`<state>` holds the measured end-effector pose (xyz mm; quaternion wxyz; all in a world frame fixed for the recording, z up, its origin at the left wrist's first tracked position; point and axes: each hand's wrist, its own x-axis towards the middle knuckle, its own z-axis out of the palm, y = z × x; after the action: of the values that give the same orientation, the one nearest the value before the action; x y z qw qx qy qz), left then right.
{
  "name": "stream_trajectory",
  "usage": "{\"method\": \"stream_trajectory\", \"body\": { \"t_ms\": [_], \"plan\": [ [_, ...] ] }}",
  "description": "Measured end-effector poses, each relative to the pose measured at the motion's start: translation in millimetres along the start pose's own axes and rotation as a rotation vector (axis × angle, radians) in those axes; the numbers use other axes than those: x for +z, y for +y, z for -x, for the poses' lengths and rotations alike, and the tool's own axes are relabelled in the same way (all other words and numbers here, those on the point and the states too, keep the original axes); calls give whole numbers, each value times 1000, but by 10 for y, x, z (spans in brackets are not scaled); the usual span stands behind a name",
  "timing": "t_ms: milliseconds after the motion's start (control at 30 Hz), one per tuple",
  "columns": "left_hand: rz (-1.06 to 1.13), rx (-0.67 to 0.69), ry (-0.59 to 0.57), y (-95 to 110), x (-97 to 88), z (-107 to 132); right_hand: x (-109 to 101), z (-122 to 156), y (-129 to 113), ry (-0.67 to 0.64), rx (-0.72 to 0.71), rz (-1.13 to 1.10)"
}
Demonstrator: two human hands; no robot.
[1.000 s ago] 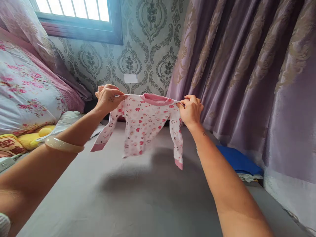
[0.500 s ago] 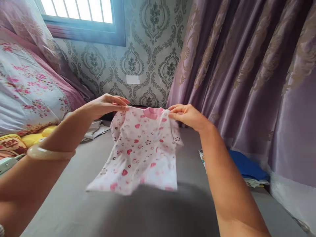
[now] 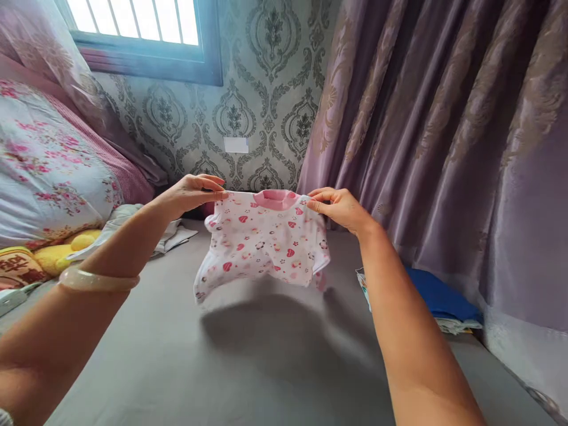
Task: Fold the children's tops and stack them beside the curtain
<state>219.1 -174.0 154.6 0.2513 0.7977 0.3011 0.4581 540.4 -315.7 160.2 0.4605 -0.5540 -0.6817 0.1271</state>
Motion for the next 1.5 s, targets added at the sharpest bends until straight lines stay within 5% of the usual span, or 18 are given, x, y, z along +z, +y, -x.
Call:
{"method": "stream_trajectory", "body": {
  "t_ms": [200,500,667,867,967,1100,1200,1300,1500],
  "plan": [
    [181,-135,92,-118,86,-74,46,-85,199,191,18,-38],
    [160,-128,110,-193,220,-31,174,-165,488,304,-55,151],
    [-129,24,220,-274,263,1,295,-90,367,461,-140,539],
    [-538,179,446,-140,213,352,387,155,181,564,-221,846],
    [-498,182,340,-61,75,483,333,263,136,582,-251,911],
    [-176,144,-49,22,-137,539,205,326,48,617,-288,935],
    [-29,73,-189,88,-193,572,120,296,-46,675,-325,905],
    [-124,88,-165,146,-154,608,59,252,-117,666,-352,885],
    [-483,274,137,239,-88,642,21,302,-152,664,-338,893]
  ]
}}
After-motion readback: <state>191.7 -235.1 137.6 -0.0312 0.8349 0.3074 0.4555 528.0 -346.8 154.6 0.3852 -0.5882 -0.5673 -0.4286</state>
